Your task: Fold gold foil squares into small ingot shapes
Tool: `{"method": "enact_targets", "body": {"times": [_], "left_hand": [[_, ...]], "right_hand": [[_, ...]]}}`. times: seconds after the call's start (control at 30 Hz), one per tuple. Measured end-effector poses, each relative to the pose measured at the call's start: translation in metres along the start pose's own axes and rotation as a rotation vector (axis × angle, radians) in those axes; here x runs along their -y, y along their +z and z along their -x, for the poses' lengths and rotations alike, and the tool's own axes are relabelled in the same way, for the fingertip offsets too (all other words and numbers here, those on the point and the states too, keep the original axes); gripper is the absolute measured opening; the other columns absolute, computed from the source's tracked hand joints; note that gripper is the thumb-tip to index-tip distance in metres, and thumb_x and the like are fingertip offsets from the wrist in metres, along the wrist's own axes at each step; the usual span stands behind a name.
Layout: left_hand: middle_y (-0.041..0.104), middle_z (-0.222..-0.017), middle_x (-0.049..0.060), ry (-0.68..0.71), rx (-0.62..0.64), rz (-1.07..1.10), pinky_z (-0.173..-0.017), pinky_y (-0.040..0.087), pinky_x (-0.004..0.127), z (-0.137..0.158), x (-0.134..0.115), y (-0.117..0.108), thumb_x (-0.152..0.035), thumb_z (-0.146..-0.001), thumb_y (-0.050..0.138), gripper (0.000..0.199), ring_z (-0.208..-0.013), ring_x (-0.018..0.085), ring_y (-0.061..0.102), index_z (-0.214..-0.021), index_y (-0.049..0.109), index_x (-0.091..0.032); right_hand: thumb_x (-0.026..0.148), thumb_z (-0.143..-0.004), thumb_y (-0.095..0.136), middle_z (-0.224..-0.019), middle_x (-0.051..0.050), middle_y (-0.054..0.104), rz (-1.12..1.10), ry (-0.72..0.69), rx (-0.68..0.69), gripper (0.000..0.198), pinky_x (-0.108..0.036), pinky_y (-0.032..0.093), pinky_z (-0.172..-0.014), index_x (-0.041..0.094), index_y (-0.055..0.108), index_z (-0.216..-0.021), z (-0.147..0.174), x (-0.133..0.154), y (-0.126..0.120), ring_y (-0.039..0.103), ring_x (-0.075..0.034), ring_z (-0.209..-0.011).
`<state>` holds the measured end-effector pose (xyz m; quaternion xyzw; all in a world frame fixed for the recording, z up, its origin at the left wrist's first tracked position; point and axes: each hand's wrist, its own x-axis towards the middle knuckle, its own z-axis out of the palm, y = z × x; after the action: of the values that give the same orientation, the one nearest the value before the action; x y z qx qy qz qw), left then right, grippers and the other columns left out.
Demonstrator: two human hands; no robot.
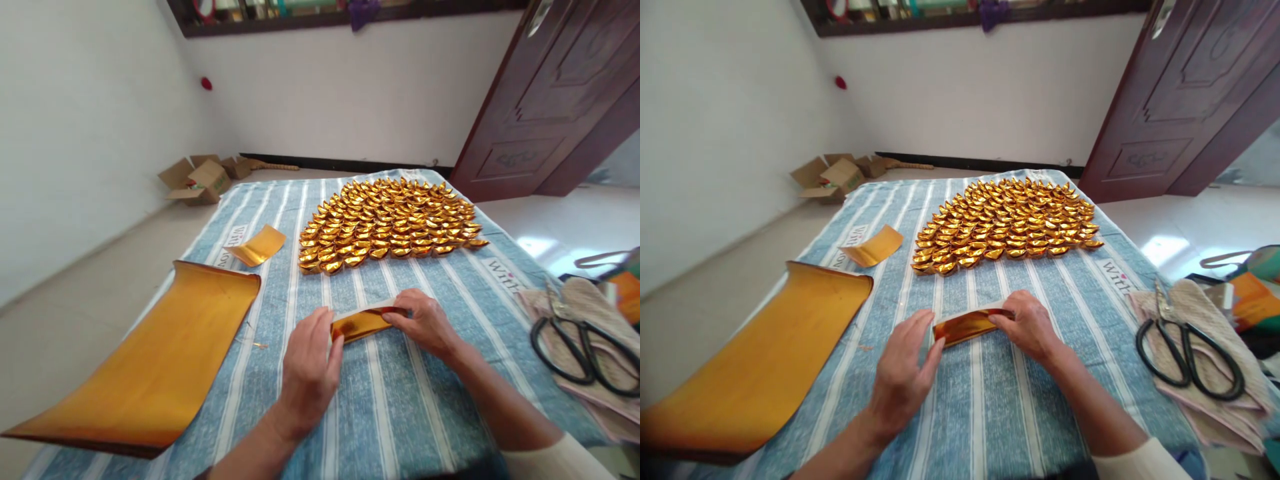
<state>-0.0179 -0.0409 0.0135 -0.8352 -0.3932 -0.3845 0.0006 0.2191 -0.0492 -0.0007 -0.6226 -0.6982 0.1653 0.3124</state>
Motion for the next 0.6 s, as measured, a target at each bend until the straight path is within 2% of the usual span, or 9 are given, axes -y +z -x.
{"method": "enact_targets", "body": {"times": [0.07, 0.13, 0.17, 0.23, 0.33, 0.47, 0.6], "left_hand": [[0.063, -0.122, 0.015, 0.171, 0.03, 0.028, -0.097, 0.049, 0.045, 0.006, -0.015, -0.003, -0.01, -0.084, 0.054, 0.039, -0.117, 0.026, 0.057, -0.122, 0.054, -0.017], [0.062, -0.125, 0.013, 0.323, 0.182, 0.067, -0.102, 0.046, 0.044, 0.011, -0.028, -0.002, -0.01, -0.084, 0.053, 0.035, -0.123, 0.025, 0.053, -0.119, 0.056, -0.016], [0.06, -0.128, 0.013, 0.343, 0.256, 0.064, -0.103, 0.044, 0.047, 0.013, -0.033, 0.001, -0.014, -0.086, 0.053, 0.033, -0.126, 0.027, 0.051, -0.119, 0.056, -0.015], [0.056, -0.133, 0.016, 0.323, 0.362, 0.039, -0.103, 0.044, 0.052, 0.015, -0.036, 0.009, -0.029, -0.087, 0.056, 0.039, -0.128, 0.032, 0.047, -0.122, 0.055, -0.011], [0.05, -0.138, 0.019, 0.259, 0.484, -0.009, -0.101, 0.043, 0.056, 0.016, -0.033, 0.019, -0.048, -0.083, 0.06, 0.061, -0.13, 0.035, 0.044, -0.128, 0.051, -0.009], [0.047, -0.141, 0.019, 0.257, 0.541, -0.034, -0.102, 0.042, 0.058, 0.016, -0.026, 0.022, -0.052, -0.083, 0.06, 0.066, -0.131, 0.035, 0.043, -0.132, 0.048, -0.01], [0.046, -0.142, 0.019, 0.28, 0.538, -0.062, -0.101, 0.041, 0.059, 0.019, -0.024, 0.023, -0.052, -0.083, 0.059, 0.068, -0.132, 0.035, 0.041, -0.135, 0.045, -0.01]], "right_hand": [[0.032, -0.084, 0.064, -0.072, -0.002, 0.063, 0.016, -0.004, -0.023, 0.015, -0.031, 0.044, -0.072, 0.021, 0.07, -0.076, 0.001, -0.002, 0.003, 0.056, -0.017, -0.077], [0.032, -0.084, 0.064, -0.072, -0.002, 0.064, 0.027, -0.016, -0.041, 0.016, -0.031, 0.043, -0.072, 0.021, 0.068, -0.073, 0.002, -0.004, 0.005, 0.056, -0.018, -0.077], [0.032, -0.083, 0.064, -0.072, -0.003, 0.064, 0.032, -0.019, -0.049, 0.016, -0.031, 0.043, -0.071, 0.021, 0.066, -0.072, 0.002, -0.005, 0.005, 0.056, -0.018, -0.077], [0.031, -0.083, 0.065, -0.072, -0.003, 0.063, 0.041, -0.016, -0.068, 0.016, -0.031, 0.044, -0.071, 0.02, 0.064, -0.071, 0.003, -0.006, 0.006, 0.056, -0.018, -0.077], [0.031, -0.082, 0.065, -0.072, -0.003, 0.062, 0.062, -0.003, -0.095, 0.014, -0.032, 0.044, -0.071, 0.02, 0.063, -0.074, 0.003, -0.006, 0.007, 0.055, -0.019, -0.076], [0.035, -0.082, 0.065, -0.079, -0.006, 0.064, 0.086, -0.004, -0.139, 0.015, -0.035, 0.047, -0.072, 0.02, 0.063, -0.082, 0.004, -0.006, 0.01, 0.057, -0.022, -0.08], [0.038, -0.083, 0.064, -0.092, -0.01, 0.066, 0.071, -0.023, -0.285, 0.031, -0.04, 0.05, -0.078, 0.018, 0.06, -0.105, 0.005, -0.007, 0.017, 0.06, -0.026, -0.09]]}}
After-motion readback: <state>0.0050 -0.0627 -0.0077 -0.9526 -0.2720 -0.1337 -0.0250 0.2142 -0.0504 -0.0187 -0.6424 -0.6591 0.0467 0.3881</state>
